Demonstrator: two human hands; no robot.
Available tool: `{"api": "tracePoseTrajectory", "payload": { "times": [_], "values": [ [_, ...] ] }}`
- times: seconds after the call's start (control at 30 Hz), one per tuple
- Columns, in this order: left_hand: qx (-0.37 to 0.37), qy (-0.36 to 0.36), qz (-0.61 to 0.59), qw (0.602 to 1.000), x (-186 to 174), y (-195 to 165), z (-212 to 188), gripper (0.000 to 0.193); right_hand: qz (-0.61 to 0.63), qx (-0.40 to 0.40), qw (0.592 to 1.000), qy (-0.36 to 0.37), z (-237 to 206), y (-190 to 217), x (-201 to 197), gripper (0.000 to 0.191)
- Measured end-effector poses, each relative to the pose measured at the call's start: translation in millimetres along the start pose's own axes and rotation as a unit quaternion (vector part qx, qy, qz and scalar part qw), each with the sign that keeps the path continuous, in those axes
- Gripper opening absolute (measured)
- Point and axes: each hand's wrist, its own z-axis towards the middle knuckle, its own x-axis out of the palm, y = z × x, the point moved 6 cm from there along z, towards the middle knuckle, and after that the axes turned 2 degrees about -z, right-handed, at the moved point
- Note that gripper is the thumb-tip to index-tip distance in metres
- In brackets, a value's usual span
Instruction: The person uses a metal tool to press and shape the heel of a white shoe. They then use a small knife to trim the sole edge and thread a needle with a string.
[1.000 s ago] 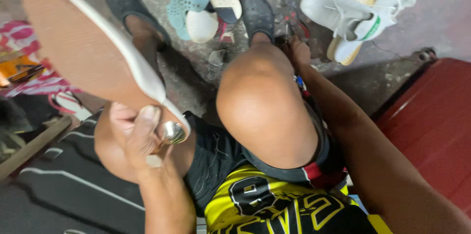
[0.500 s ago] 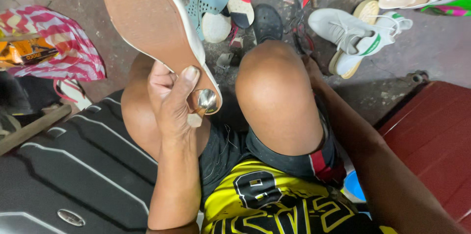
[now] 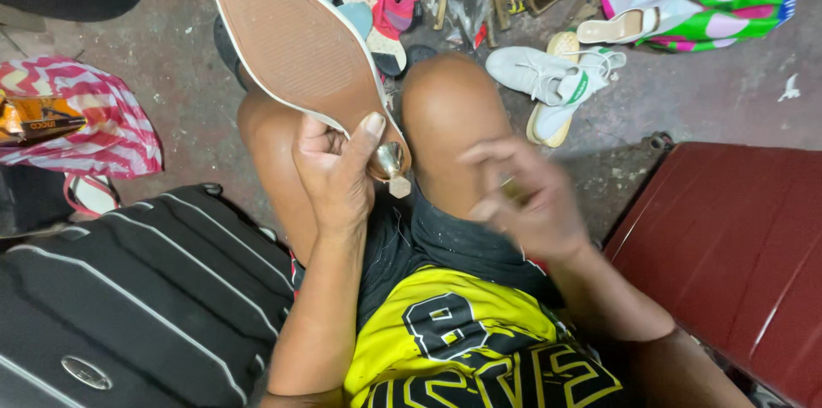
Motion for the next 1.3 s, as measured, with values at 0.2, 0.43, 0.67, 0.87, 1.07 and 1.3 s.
{"api": "tracePoseTrajectory", "payload": {
  "times": [0.2,0.43,0.67,0.87,1.07,1.3],
  "values": [
    [0.009,-0.013,-0.023,1.000,-7.9,-3.4,-56.2,0.032,-0.068,-0.127,0.989,0.018,-35.7,14.4,75.4,0.065],
    [-0.033,-0.027,-0.070,0.997,-22.6,16.1,-106.8,0.036,-0.204,-0.258,0.944,0.010,-72.5,8.8,84.8,0.038],
    [-0.084,-0.027,-0.078,0.993,-25.1,27.9,-131.1,0.034,-0.238,-0.285,0.929,0.002,-95.5,12.4,87.7,0.035],
    [-0.065,0.022,0.000,0.998,-31.1,32.8,-135.7,0.026,-0.214,-0.288,0.933,0.013,-100.2,5.4,84.1,0.036],
    [-0.082,0.023,0.094,0.992,-40.7,49.1,-135.9,0.020,-0.213,-0.243,0.946,0.035,-89.8,-12.2,76.7,0.034],
    [-0.089,-0.018,0.061,0.994,-49.7,55.7,-127.4,0.030,-0.220,-0.208,0.953,0.010,-86.1,-18.2,41.8,0.032]
  ]
}}
